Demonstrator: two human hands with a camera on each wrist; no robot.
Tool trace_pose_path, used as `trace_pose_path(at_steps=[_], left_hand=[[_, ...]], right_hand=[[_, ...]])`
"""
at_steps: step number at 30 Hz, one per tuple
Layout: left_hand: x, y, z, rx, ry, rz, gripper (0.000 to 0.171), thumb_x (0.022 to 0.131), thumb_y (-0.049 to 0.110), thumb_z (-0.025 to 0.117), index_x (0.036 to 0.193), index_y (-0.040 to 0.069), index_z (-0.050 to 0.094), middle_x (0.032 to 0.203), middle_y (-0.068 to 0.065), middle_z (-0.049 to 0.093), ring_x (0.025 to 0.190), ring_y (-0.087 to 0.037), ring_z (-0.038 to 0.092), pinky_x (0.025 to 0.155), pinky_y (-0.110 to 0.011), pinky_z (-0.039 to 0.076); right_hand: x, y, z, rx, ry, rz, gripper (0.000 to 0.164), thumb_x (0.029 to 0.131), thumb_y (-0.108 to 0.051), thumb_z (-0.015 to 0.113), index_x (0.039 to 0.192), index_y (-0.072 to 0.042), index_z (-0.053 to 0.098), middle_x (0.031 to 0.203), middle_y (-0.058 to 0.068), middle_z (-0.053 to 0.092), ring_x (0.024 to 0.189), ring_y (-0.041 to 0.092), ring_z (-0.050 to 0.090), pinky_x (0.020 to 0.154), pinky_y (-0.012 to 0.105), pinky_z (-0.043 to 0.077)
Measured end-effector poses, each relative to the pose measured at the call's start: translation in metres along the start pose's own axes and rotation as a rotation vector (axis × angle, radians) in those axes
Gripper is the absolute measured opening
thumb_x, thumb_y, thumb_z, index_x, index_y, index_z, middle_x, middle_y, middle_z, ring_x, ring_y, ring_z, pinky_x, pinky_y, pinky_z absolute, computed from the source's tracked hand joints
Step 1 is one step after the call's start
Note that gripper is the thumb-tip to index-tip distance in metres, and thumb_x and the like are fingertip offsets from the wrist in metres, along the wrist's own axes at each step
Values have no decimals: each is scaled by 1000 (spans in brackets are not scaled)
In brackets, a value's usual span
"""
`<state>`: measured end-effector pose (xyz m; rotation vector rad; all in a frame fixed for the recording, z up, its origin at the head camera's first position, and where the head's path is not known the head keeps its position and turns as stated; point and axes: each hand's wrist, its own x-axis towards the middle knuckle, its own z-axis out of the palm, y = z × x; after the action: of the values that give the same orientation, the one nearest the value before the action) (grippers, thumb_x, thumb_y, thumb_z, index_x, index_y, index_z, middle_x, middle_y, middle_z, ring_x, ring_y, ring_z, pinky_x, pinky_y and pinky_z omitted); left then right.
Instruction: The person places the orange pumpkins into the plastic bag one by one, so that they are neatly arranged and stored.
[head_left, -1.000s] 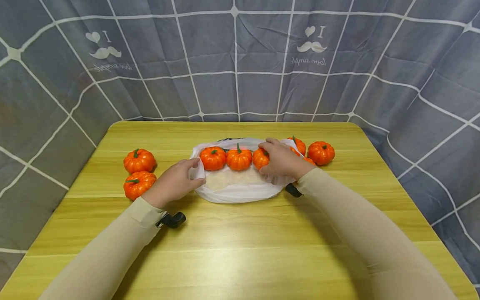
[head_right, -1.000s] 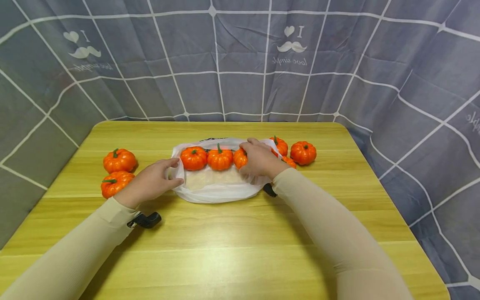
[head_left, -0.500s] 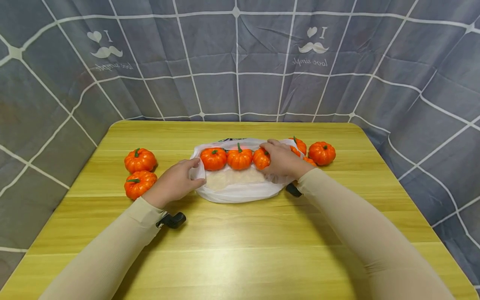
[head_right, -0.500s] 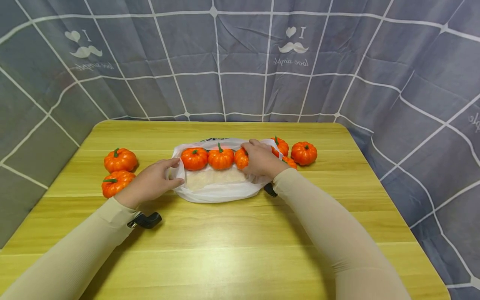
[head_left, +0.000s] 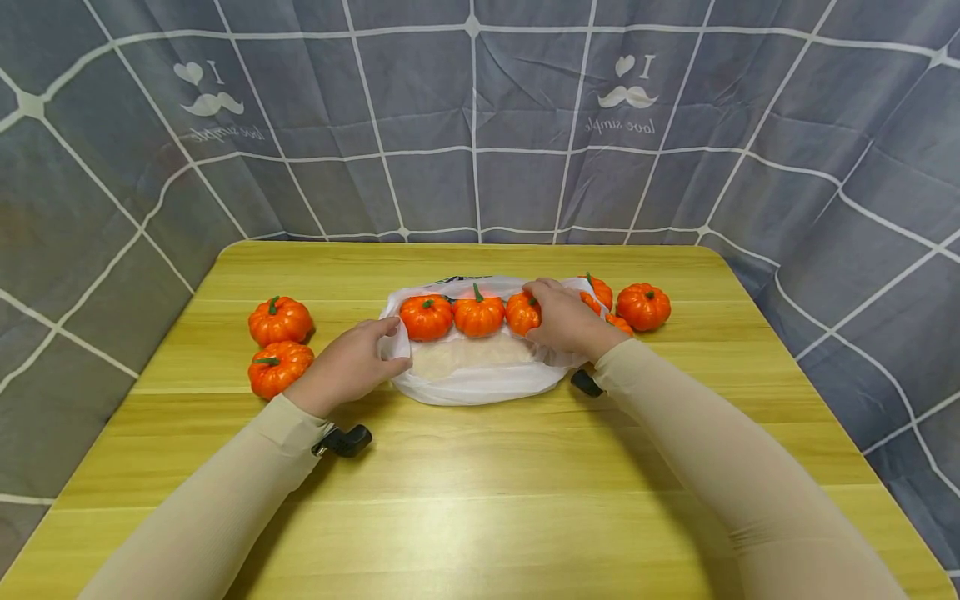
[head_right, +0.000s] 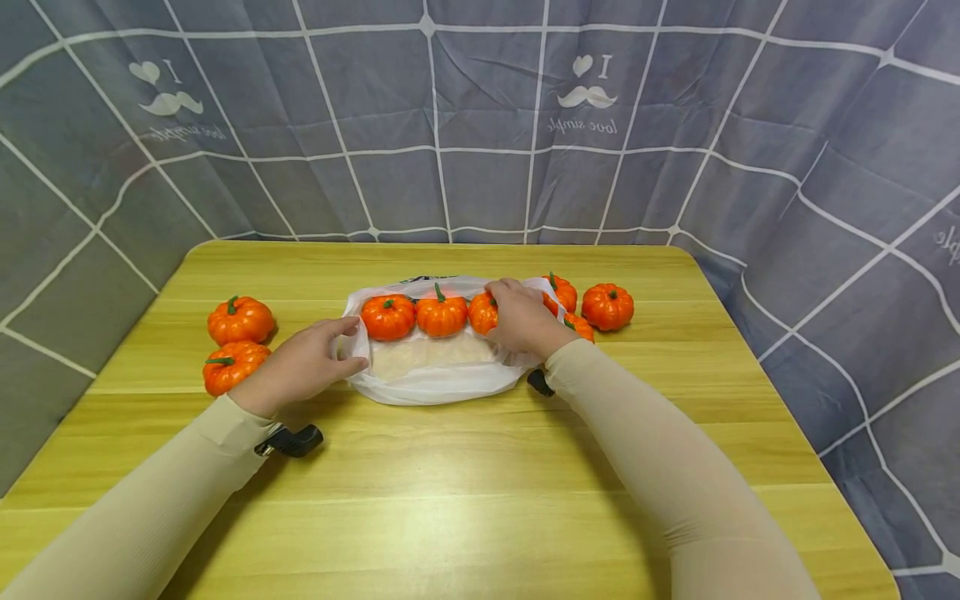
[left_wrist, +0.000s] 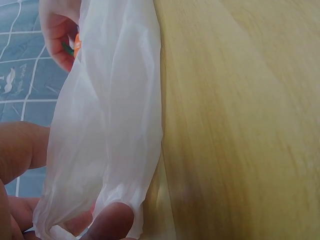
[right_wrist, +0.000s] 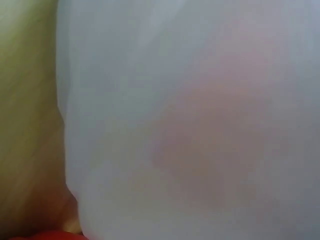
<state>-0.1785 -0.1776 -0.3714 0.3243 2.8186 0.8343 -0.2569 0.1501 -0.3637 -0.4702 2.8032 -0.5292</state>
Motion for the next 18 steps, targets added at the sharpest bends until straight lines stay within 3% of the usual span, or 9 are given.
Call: trace_pose_path(at_steps=[10, 18], left_hand=[[1, -2, 0, 4, 1, 10, 81, 99, 34, 71, 162, -2, 34, 163, -25, 43, 146, -42, 48, 119, -59, 42], [1, -3, 0, 11, 4, 10, 82, 98, 33, 72, 162, -3, 35, 162, -27, 44, 146, -44, 49, 120, -59, 41]], right_hand=[[0, 0, 1, -2, 8, 1, 83, 92, -22, 80, 162, -8, 37, 169, 15, 33, 152, 44, 34, 127, 55, 33], [-3, -5, 0, 14, 8, 22, 86, 91, -23, 82, 163, -11, 36, 172, 13, 29, 156, 43, 28, 129, 54, 30]])
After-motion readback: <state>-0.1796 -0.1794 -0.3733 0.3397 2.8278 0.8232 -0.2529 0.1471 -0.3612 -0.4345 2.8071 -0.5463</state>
